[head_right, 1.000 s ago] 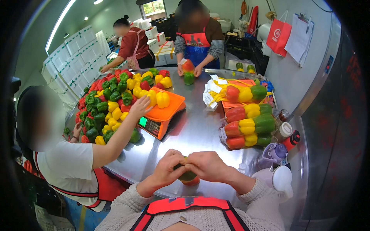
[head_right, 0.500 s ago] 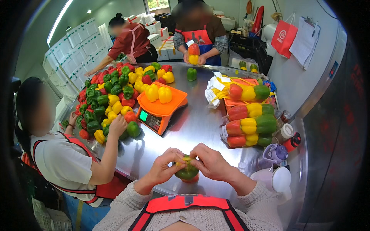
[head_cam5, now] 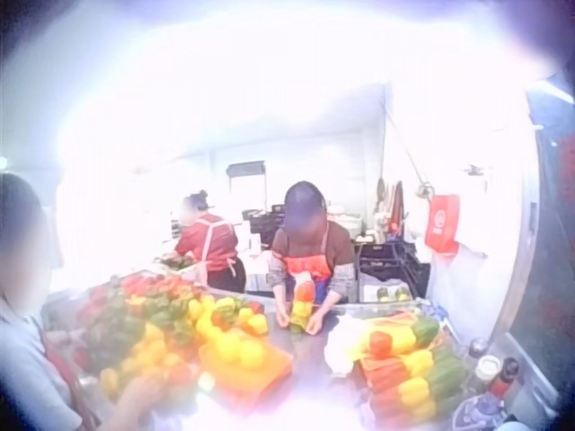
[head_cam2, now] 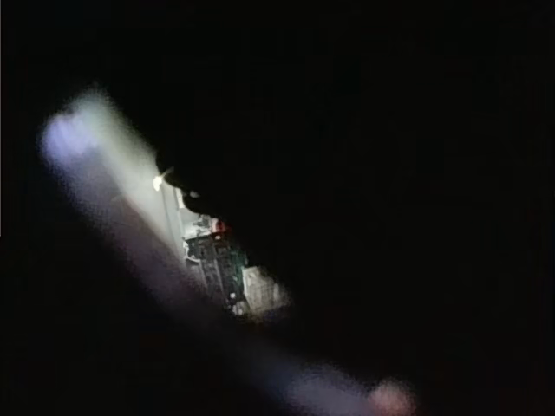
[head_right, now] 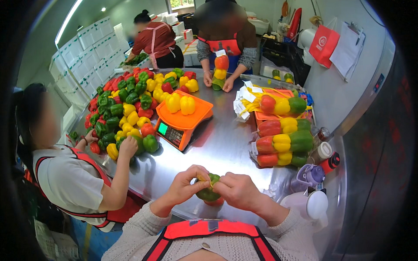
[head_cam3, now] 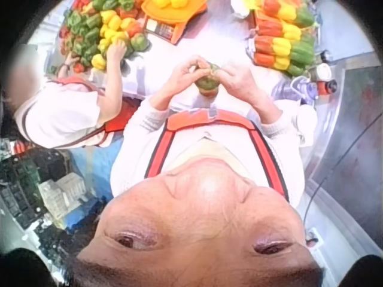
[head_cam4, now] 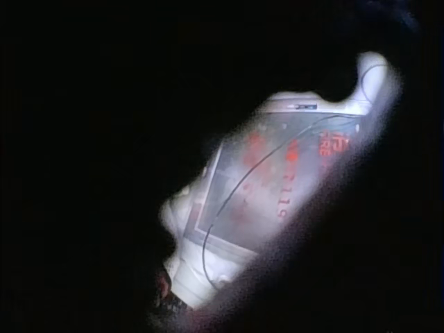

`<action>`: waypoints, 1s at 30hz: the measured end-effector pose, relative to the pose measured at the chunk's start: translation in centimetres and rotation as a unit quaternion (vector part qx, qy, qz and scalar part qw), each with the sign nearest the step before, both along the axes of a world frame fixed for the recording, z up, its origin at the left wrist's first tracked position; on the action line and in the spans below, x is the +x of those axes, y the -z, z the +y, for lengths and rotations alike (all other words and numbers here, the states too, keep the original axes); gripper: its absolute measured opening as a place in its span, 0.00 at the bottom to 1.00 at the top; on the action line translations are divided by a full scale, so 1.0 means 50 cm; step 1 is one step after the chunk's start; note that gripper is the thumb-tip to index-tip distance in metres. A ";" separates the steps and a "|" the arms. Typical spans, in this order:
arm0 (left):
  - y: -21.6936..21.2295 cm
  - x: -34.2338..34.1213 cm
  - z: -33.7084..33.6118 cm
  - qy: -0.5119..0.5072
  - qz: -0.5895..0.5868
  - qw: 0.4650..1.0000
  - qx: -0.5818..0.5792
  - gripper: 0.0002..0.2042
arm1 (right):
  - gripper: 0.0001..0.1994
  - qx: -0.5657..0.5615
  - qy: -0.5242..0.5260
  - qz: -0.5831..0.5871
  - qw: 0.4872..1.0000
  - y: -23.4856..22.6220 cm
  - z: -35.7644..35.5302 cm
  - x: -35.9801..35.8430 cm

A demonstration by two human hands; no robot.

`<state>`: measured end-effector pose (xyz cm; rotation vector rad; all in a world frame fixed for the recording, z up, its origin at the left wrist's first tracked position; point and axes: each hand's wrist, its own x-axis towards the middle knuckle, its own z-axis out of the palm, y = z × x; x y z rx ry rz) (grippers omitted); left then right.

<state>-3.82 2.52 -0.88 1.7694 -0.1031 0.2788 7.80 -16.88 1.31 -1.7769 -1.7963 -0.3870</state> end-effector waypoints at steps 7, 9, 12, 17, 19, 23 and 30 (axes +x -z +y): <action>-0.023 0.008 0.026 0.054 0.039 0.998 0.017 0.05 | 0.08 0.029 -0.049 0.095 0.994 -0.012 0.012 -0.009; -0.017 0.007 0.029 0.062 0.035 0.997 -0.006 0.05 | 0.09 0.056 -0.058 0.227 0.971 0.000 0.014 0.002; -0.008 0.006 0.030 0.077 0.025 0.996 -0.039 0.06 | 0.09 0.001 -0.061 0.331 0.942 0.032 0.027 0.013; 0.007 0.004 0.030 0.081 0.005 0.995 -0.060 0.08 | 0.08 -0.008 -0.007 0.404 0.915 0.032 0.030 -0.012; 0.003 0.008 0.023 0.080 0.000 0.995 -0.063 0.09 | 0.07 -0.003 -0.003 0.389 0.921 0.034 0.029 -0.009; 0.002 0.013 0.021 0.088 -0.020 0.995 -0.043 0.09 | 0.04 0.018 0.006 0.389 0.921 0.050 0.030 -0.016; -0.020 0.007 -0.011 -0.030 -0.082 0.985 0.147 0.09 | 0.06 0.064 0.004 0.326 0.943 0.076 0.043 -0.018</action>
